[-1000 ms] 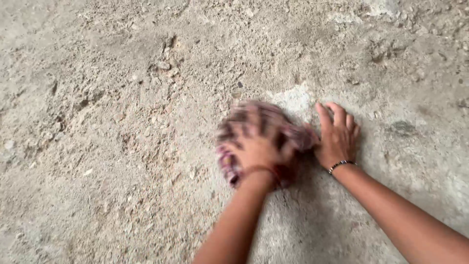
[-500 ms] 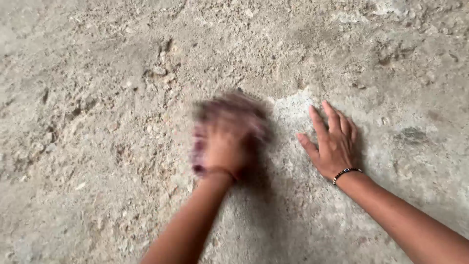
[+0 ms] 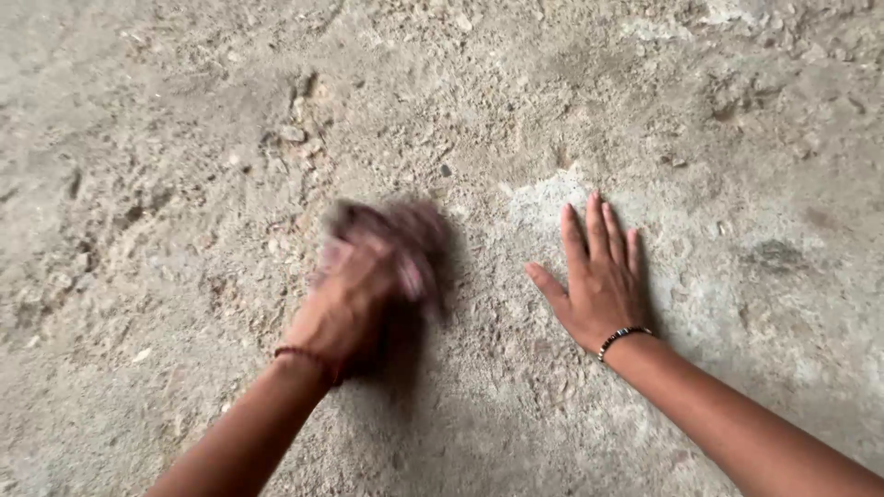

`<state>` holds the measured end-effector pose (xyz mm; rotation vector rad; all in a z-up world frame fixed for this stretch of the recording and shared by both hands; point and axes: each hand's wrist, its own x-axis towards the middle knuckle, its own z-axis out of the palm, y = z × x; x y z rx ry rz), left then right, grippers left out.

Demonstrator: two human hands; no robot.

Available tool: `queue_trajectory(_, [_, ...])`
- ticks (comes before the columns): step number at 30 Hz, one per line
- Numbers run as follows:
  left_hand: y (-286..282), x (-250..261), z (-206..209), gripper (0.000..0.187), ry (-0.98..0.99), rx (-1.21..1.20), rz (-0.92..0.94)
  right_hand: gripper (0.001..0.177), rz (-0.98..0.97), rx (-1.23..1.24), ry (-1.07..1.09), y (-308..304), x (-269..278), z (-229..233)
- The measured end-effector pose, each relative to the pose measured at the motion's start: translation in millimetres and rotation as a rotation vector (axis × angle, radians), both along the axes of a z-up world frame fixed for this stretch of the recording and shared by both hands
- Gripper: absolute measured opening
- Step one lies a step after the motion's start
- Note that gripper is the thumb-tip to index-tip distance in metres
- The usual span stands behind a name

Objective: The person moves a metal pipe aside and wipes a concrete floor with a cloth, occasionally using their bare hand to feel the surface. They continue wiping and rubbing the floor with the cloth until the task is complete.

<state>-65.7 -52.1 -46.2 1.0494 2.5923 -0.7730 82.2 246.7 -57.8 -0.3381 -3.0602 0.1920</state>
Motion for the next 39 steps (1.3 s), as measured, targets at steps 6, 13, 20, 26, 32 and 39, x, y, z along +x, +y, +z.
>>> queue_trajectory(6, [-63,-12,67,0.045,-0.024,-0.272,0.021,0.088,-0.025,-0.073,0.064,-1,0,-5])
queue_trajectory(13, [-99,42,-24,0.076,0.341,0.260,-0.388,0.085,-0.019,-0.058,0.088,2,1,-3])
queue_trajectory(20, [-96,41,49,0.046,0.061,0.287,0.387,0.082,0.033,-0.058,0.088,2,8,4])
queue_trajectory(26, [-169,27,25,0.051,0.178,0.117,0.260,0.079,0.036,-0.094,0.131,5,7,-10])
queue_trajectory(32, [-199,55,-3,0.051,0.137,0.392,0.234,0.079,0.043,-0.095,0.172,4,9,-13])
queue_trajectory(39, [-171,50,-132,0.044,0.052,0.625,0.599,0.078,0.060,-0.069,0.140,9,8,-13])
